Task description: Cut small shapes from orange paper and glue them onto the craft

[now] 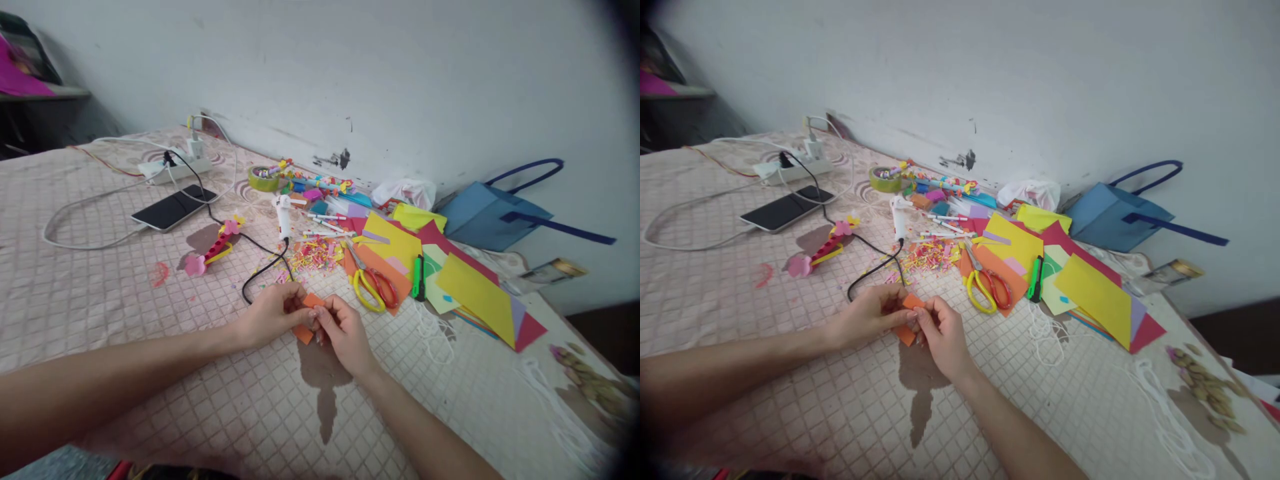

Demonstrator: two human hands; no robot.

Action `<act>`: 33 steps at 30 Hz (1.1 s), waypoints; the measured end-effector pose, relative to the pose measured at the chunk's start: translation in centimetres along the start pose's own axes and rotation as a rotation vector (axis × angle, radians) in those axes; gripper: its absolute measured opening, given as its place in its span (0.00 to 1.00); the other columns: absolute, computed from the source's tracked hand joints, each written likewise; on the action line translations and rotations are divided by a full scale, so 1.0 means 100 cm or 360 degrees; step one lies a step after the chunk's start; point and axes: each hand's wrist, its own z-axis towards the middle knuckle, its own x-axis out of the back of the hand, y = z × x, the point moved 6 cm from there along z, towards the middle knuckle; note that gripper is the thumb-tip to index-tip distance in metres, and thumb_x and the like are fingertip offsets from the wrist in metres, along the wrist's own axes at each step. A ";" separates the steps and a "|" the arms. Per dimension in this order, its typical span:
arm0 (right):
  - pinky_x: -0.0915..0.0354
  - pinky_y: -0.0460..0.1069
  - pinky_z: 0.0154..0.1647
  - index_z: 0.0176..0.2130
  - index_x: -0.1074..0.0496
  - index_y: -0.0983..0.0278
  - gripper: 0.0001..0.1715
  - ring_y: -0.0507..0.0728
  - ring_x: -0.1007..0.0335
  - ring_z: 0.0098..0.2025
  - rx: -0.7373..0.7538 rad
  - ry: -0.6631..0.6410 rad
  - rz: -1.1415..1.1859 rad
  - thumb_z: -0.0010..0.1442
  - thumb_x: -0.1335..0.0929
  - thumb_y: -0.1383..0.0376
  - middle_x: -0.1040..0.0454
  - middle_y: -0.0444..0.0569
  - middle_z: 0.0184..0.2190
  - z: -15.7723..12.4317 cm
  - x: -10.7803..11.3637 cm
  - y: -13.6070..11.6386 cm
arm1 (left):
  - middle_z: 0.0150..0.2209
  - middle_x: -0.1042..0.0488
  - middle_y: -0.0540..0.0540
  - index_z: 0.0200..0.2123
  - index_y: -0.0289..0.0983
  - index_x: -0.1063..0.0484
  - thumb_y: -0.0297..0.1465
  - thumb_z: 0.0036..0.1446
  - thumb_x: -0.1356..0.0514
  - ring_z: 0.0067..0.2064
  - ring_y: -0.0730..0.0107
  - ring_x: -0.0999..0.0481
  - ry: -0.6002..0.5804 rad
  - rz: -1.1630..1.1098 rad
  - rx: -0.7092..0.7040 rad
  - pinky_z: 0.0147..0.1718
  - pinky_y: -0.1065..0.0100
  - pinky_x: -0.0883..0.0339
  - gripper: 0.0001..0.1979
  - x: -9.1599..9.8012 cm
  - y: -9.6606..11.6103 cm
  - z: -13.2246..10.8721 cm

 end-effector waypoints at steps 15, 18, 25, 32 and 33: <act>0.42 0.43 0.18 0.28 0.36 0.63 0.17 0.48 0.42 0.17 0.0011 0.0067 0.0029 0.59 0.36 0.53 0.35 0.39 0.18 0.003 0.002 0.001 | 0.24 0.30 0.50 0.28 0.35 0.33 0.35 0.57 0.46 0.25 0.75 0.31 0.0048 0.0302 -0.0087 0.23 0.74 0.38 0.10 0.005 0.007 0.001; 0.43 0.43 0.18 0.28 0.36 0.63 0.17 0.48 0.42 0.17 0.0002 0.0065 0.0023 0.59 0.36 0.53 0.37 0.38 0.17 0.002 0.002 0.002 | 0.24 0.29 0.49 0.29 0.35 0.32 0.35 0.56 0.44 0.26 0.74 0.30 0.0033 0.0220 -0.0090 0.24 0.74 0.37 0.10 0.003 0.005 0.002; 0.42 0.44 0.19 0.29 0.35 0.62 0.16 0.49 0.41 0.18 0.0056 0.0039 -0.0083 0.60 0.37 0.53 0.36 0.39 0.19 0.001 0.002 0.000 | 0.23 0.29 0.50 0.26 0.34 0.33 0.35 0.55 0.43 0.24 0.75 0.31 0.0014 0.0277 -0.0085 0.22 0.75 0.39 0.11 0.004 0.006 0.002; 0.44 0.45 0.23 0.29 0.35 0.62 0.13 0.50 0.41 0.21 0.0238 0.0138 -0.0422 0.62 0.38 0.58 0.37 0.40 0.19 0.005 0.012 -0.005 | 0.25 0.27 0.47 0.29 0.33 0.30 0.37 0.60 0.49 0.24 0.75 0.29 -0.0058 0.0221 0.0020 0.23 0.75 0.38 0.15 0.003 0.005 0.004; 0.44 0.45 0.23 0.29 0.35 0.61 0.13 0.50 0.42 0.21 0.0240 0.0137 -0.0435 0.62 0.38 0.58 0.37 0.39 0.19 0.005 0.013 -0.005 | 0.25 0.27 0.47 0.29 0.33 0.31 0.37 0.59 0.48 0.24 0.75 0.28 -0.0040 0.0217 0.0020 0.23 0.75 0.38 0.15 0.004 0.005 0.004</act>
